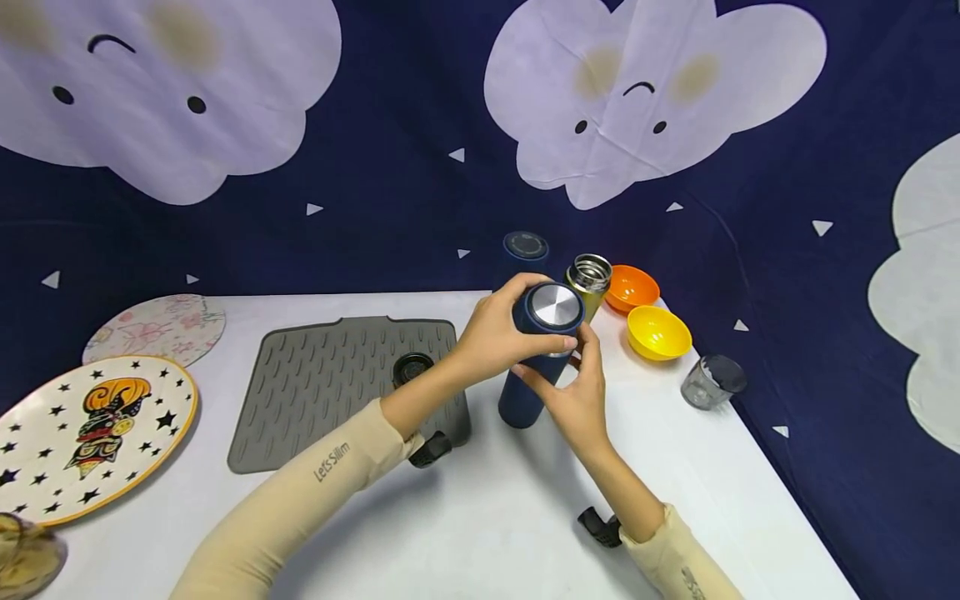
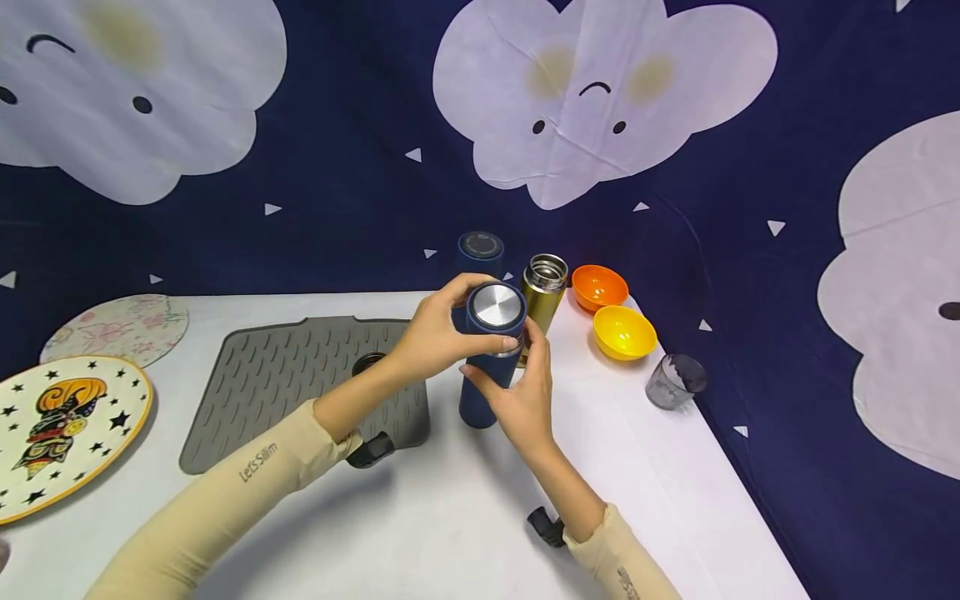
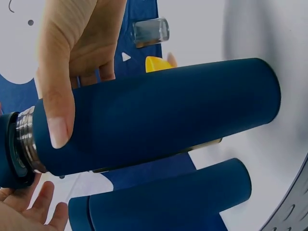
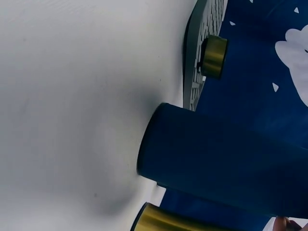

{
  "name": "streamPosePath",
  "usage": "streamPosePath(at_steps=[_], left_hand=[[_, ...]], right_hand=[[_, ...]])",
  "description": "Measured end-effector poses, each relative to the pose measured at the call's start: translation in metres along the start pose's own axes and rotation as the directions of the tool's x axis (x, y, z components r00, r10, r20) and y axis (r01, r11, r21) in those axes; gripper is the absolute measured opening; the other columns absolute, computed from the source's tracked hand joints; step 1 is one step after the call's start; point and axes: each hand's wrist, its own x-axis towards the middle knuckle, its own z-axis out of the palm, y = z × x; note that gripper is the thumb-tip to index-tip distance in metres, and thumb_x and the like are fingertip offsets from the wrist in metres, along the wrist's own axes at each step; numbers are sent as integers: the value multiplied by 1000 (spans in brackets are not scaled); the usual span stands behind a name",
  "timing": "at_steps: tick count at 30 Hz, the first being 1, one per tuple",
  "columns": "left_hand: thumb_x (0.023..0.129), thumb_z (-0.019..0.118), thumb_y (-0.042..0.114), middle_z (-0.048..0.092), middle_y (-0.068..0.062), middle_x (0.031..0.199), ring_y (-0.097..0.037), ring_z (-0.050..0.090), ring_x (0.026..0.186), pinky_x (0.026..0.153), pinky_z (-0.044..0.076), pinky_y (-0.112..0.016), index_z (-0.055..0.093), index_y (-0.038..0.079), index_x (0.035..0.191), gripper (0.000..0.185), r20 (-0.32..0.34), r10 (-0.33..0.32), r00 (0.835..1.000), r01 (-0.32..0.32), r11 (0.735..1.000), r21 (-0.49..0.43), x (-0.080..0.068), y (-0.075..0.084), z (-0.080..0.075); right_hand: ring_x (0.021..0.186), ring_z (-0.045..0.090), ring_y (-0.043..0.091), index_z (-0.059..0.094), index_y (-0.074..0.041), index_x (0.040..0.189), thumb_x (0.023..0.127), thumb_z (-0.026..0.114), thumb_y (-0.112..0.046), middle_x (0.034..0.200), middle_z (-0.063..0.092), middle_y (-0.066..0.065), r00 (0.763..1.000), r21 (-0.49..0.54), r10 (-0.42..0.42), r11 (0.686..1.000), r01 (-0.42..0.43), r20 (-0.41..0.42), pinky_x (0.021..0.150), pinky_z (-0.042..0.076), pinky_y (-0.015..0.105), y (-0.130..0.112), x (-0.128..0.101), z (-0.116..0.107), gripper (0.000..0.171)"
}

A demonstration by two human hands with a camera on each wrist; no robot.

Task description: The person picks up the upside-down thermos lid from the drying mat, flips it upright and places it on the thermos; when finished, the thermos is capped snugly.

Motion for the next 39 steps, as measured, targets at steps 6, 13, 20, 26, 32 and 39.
streamPosePath(at_steps=[6,13,20,26,32,39], left_hand=[[73,89,29,69,1,117,-15,63,104,89,52,-33,57,17,130,67,2,-7,1000,7,1000,23,1,-4,5],[72,89,38,68,-2,120,-17,61,107,98,44,-41,56,15,135,75,19,29,999,-31,987,157,0,-13,7],[83,81,31,66,-1,127,-14,61,116,104,46,-39,50,13,143,70,210,64,976,-77,996,54,9,-28,-7],[81,82,24,44,-5,133,-17,44,125,113,36,-42,40,13,152,83,241,88,966,-97,995,23,12,-26,-14],[69,91,38,55,-9,127,-19,55,113,97,49,-35,42,6,144,95,-56,169,984,-157,973,168,-1,-19,20],[71,90,13,65,-10,126,-20,65,112,100,50,-29,52,6,130,71,-4,175,985,-174,980,-99,6,-39,10]], right_hand=[[118,49,15,41,-7,143,74,86,-12,137,54,8,1000,11,21,1000,-21,-8,99,39,39,1,-1,5,82],[119,53,21,45,-2,137,78,83,-7,132,59,13,999,29,35,999,-34,-31,101,41,43,1,-2,9,71],[113,55,19,47,-4,138,78,85,-12,129,61,10,1000,14,6,1000,-5,-31,96,43,37,0,-1,10,71],[113,56,18,46,-4,139,79,84,-13,131,60,10,1000,13,-5,1000,5,-17,96,43,36,0,1,10,71],[119,55,27,47,4,135,76,74,13,128,60,21,999,53,5,999,-4,-31,104,40,38,-8,-1,10,65],[116,57,36,45,9,136,77,79,6,131,58,26,1000,17,-7,1000,7,-14,97,43,40,-36,1,6,68]])
